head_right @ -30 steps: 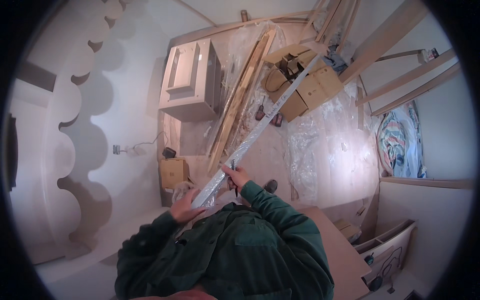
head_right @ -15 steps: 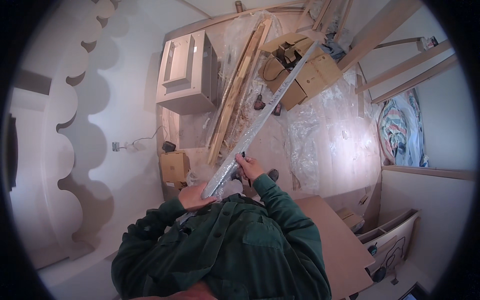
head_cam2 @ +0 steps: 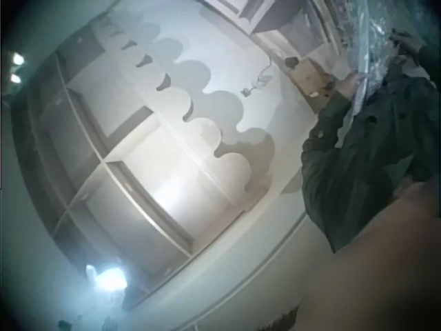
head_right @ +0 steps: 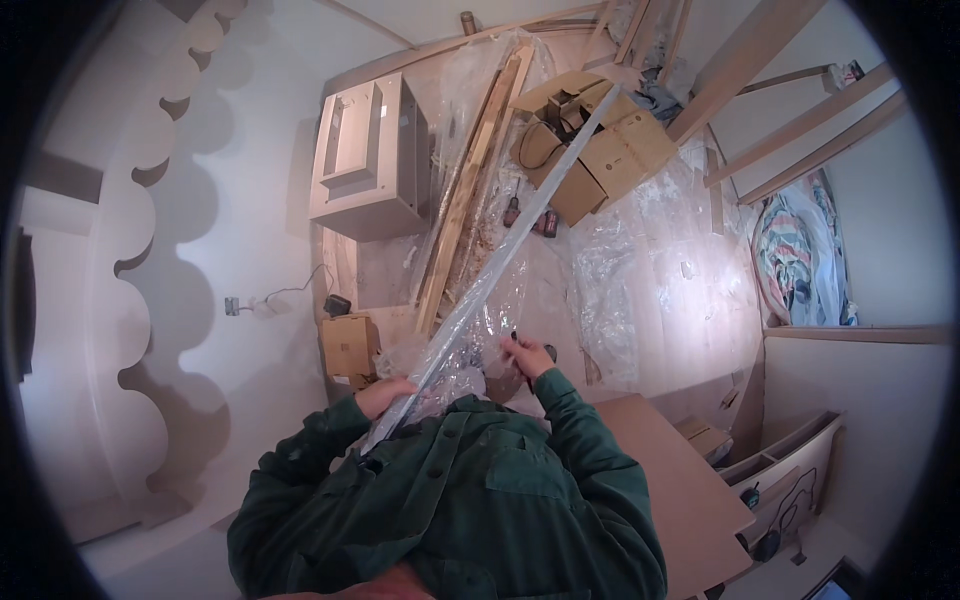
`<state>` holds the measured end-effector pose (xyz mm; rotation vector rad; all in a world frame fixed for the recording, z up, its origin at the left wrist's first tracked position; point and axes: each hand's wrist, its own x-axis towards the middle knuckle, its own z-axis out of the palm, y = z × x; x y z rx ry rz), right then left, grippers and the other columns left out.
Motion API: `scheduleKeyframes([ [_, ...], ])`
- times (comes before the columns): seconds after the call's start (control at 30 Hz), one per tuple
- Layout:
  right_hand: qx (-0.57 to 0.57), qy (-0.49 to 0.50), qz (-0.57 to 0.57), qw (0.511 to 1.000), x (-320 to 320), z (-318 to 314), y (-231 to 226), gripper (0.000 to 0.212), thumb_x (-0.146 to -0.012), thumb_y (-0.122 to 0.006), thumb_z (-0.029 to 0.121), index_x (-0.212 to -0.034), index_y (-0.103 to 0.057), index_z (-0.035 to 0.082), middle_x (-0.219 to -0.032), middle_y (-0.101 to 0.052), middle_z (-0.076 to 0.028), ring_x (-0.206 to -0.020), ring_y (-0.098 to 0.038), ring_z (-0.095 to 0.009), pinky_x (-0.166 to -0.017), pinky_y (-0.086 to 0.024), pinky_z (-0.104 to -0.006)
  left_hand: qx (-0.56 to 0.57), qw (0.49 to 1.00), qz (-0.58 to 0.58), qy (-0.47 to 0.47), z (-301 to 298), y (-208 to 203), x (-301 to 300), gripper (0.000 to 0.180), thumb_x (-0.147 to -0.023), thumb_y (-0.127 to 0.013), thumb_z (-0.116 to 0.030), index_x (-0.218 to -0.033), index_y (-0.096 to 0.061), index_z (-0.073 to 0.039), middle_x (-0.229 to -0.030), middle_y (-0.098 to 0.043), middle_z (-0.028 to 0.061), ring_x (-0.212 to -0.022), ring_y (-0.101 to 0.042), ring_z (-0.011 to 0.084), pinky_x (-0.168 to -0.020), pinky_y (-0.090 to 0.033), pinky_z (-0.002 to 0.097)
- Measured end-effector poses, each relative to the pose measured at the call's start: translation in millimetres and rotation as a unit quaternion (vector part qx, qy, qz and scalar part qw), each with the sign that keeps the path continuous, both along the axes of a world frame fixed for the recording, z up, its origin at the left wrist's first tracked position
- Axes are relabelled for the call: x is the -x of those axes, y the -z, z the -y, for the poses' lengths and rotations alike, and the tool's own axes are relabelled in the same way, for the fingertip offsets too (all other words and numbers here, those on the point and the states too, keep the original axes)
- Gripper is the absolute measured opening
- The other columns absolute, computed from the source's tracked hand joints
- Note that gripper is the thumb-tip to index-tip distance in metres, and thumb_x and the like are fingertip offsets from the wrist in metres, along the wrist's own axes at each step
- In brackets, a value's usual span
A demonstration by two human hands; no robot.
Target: Unwrapping plastic from metallic strips and preparing them for assembly.
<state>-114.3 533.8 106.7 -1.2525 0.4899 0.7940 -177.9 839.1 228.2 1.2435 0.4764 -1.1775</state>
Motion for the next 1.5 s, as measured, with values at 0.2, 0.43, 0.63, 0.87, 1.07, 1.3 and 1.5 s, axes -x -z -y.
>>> scheduleKeyframes([
  [0.2,0.028,0.156,0.038,0.987,-75,-23,-18,0.045,-0.086,-0.060,0.053,-0.099,-0.059,0.010,-0.065,-0.053,0.000,-0.041,-0.041,-0.010,-0.035,-0.027,-0.0251,-0.080,0.976,0.190,0.066,23,-11,10,0.062,-0.087,-0.066,-0.029,-0.128,-0.029,-0.002,-0.115,-0.050,0.0137,-0.104,-0.051,0.0192,-0.087,-0.044,0.0306],
  [0.43,-0.116,0.194,-0.017,0.974,-93,-30,19,0.028,-0.084,-0.068,0.038,-0.087,-0.060,0.012,-0.051,-0.042,0.001,-0.035,-0.035,-0.011,-0.032,-0.025,-0.0275,-0.014,0.988,0.155,0.008,4,18,5,0.040,-0.090,-0.052,-0.022,-0.122,-0.045,0.002,-0.106,-0.056,0.0103,-0.095,-0.056,0.0180,-0.086,-0.044,0.0287],
  [0.63,0.038,0.120,0.049,0.991,-97,-26,-11,0.015,-0.087,-0.066,0.027,-0.085,-0.060,0.013,-0.053,-0.041,0.004,-0.037,-0.036,-0.008,-0.033,-0.023,-0.0263,0.080,0.989,-0.018,-0.126,-11,37,16,0.036,-0.092,-0.047,-0.026,-0.114,-0.054,0.001,-0.093,-0.061,0.0084,-0.079,-0.058,0.0146,-0.070,-0.048,0.0270],
  [0.87,0.055,0.155,-0.039,0.986,-62,-21,21,0.022,-0.085,-0.067,0.032,-0.087,-0.059,0.012,-0.055,-0.043,0.003,-0.040,-0.036,-0.008,-0.034,-0.024,-0.0270,-0.010,0.996,0.062,-0.070,22,3,-13,0.047,-0.092,-0.059,-0.028,-0.129,-0.042,-0.003,-0.088,-0.055,0.0042,-0.070,-0.056,0.0096,-0.059,-0.048,0.0236],
  [1.07,-0.099,0.075,-0.134,0.983,-15,-59,-38,0.037,-0.088,-0.062,0.047,-0.091,-0.055,0.011,-0.067,-0.048,-0.003,-0.047,-0.040,-0.009,-0.038,-0.026,-0.0248,-0.025,0.992,0.115,-0.044,13,21,-64,0.048,-0.093,-0.056,-0.036,-0.126,-0.047,-0.002,-0.090,-0.057,0.0046,-0.073,-0.055,0.0099,-0.064,-0.047,0.0257],
  [1.3,-0.195,-0.072,-0.134,0.969,-1,-94,-79,0.028,-0.088,-0.066,0.034,-0.100,-0.059,0.010,-0.070,-0.056,0.001,-0.048,-0.042,-0.007,-0.040,-0.029,-0.0236,-0.153,0.935,0.276,0.163,14,36,-137,0.071,-0.086,-0.055,-0.059,-0.113,-0.055,0.007,-0.101,-0.060,0.0144,-0.092,-0.055,0.0194,-0.083,-0.043,0.0311],
  [1.5,0.062,-0.105,0.073,0.990,2,-14,-20,0.024,-0.084,-0.070,0.031,-0.085,-0.068,0.007,-0.065,-0.056,0.004,-0.052,-0.046,-0.006,-0.047,-0.035,-0.0253,-0.028,0.997,0.070,-0.018,10,34,-144,0.044,-0.095,-0.049,-0.041,-0.112,-0.059,-0.002,-0.090,-0.063,0.0063,-0.077,-0.060,0.0132,-0.067,-0.048,0.0257],
])
